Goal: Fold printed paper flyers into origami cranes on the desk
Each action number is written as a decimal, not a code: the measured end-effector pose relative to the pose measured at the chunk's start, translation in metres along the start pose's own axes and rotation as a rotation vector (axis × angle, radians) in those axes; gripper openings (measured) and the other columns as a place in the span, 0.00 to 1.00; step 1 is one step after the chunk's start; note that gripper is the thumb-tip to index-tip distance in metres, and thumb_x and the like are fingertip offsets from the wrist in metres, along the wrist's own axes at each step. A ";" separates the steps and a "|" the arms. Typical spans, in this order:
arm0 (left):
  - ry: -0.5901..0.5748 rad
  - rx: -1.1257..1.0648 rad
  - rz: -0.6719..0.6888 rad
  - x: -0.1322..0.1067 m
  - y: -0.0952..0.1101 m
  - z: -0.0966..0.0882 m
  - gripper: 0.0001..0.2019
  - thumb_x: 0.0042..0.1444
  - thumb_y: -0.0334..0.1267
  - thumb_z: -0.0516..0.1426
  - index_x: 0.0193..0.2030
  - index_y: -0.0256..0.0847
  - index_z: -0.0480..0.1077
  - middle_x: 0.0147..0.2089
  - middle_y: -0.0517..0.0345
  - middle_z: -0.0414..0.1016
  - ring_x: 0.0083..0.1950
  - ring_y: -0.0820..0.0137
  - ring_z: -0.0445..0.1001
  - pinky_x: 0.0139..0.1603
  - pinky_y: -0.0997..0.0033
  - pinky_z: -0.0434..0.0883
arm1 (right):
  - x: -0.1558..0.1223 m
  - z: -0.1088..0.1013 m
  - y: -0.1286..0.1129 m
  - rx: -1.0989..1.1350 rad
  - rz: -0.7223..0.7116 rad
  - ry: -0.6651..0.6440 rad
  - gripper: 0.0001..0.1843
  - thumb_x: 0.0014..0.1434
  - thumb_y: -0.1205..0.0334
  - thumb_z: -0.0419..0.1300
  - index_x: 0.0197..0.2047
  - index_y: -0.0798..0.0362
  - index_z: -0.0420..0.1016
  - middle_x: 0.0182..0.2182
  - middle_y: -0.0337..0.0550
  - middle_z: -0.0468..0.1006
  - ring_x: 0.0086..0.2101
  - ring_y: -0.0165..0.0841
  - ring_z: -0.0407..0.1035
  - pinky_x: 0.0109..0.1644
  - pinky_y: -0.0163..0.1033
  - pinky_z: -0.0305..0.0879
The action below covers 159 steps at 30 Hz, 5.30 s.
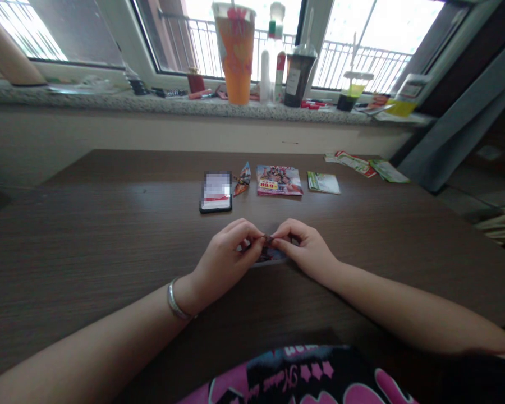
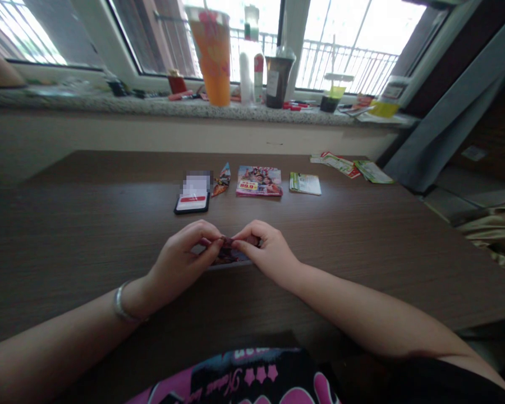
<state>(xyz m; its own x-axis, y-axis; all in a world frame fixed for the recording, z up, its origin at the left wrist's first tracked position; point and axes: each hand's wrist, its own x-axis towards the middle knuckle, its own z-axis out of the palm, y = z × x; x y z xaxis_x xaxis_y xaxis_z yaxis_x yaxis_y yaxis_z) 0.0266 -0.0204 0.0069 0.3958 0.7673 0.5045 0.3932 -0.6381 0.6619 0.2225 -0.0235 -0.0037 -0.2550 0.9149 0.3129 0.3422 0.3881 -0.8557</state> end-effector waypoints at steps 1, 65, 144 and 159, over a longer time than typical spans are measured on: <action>-0.009 0.003 0.007 0.000 0.000 0.000 0.05 0.58 0.31 0.54 0.32 0.39 0.68 0.31 0.59 0.69 0.32 0.75 0.69 0.32 0.76 0.69 | 0.000 0.000 0.000 -0.001 0.007 -0.003 0.06 0.57 0.59 0.62 0.33 0.52 0.77 0.28 0.39 0.72 0.31 0.30 0.66 0.35 0.36 0.62; 0.137 -0.016 0.003 0.005 -0.009 -0.002 0.04 0.59 0.32 0.56 0.34 0.40 0.72 0.34 0.60 0.72 0.36 0.73 0.70 0.38 0.74 0.69 | 0.008 -0.011 0.004 -0.285 -0.274 0.031 0.08 0.60 0.64 0.60 0.41 0.48 0.81 0.36 0.42 0.81 0.40 0.34 0.72 0.47 0.40 0.66; -0.183 0.348 -0.129 -0.001 -0.033 0.001 0.09 0.59 0.41 0.55 0.41 0.44 0.75 0.39 0.56 0.78 0.38 0.67 0.76 0.35 0.71 0.71 | 0.034 -0.003 0.040 -0.441 0.112 -0.139 0.08 0.54 0.60 0.62 0.26 0.53 0.75 0.24 0.37 0.74 0.26 0.28 0.63 0.31 0.34 0.54; -0.390 0.421 0.244 0.001 -0.033 0.003 0.13 0.62 0.33 0.52 0.52 0.42 0.72 0.51 0.52 0.76 0.52 0.63 0.73 0.55 0.59 0.70 | 0.070 -0.005 0.063 -0.465 0.063 -0.171 0.08 0.56 0.61 0.61 0.28 0.55 0.74 0.26 0.38 0.76 0.27 0.28 0.65 0.30 0.33 0.54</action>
<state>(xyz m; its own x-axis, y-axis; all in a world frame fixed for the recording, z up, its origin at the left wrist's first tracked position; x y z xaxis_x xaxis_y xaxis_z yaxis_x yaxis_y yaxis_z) 0.0164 0.0015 -0.0162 0.7582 0.5670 0.3220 0.5150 -0.8236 0.2376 0.2312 0.0652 -0.0335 -0.3520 0.9220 0.1613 0.7188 0.3766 -0.5844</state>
